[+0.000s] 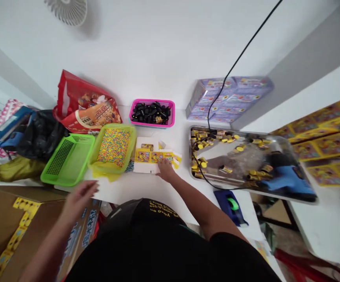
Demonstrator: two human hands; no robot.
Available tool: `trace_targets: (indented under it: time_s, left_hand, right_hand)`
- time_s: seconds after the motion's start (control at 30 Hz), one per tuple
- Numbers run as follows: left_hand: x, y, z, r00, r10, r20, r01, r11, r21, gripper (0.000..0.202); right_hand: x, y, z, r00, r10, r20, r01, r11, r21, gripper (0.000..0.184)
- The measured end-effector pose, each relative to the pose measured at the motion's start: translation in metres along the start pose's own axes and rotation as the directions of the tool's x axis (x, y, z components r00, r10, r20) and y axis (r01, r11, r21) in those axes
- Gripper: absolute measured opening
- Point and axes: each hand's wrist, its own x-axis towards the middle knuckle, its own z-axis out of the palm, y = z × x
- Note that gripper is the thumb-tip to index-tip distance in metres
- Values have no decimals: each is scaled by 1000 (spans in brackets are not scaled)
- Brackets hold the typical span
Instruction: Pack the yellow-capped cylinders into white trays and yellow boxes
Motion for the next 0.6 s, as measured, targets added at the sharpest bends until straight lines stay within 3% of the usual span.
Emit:
trace_targets:
  time_s: [0.1, 0.2, 0.27, 0.43, 0.53, 0.6]
  left_hand:
    - [-2, 2, 89, 946, -109, 304, 116, 993, -6, 56]
    - [15, 0, 148, 861, -276, 427, 336, 939, -70, 40]
    - [39, 1, 177, 794, -433, 427, 530, 837, -136, 35]
    - [109, 5, 245, 687, -646, 334, 725, 642, -250, 37]
    - [133, 7, 276, 656, -701, 279, 746, 547, -379, 39]
    - [141, 10, 285, 653, -704, 279, 737, 507, -448, 41]
  right_hand:
    - [-9, 3, 6, 993, -115, -18, 114, 993, -17, 59]
    - [-11, 7, 2, 983, -179, -32, 179, 984, 3, 43]
    - [-8, 13, -5, 984, -168, -50, 170, 985, 26, 41]
    - [5, 32, -20, 996, -17, -82, 25, 995, 97, 47]
    - [5, 41, -21, 998, 31, -49, -25, 991, 134, 76]
    - [1, 42, -21, 999, 27, -29, -22, 988, 151, 99]
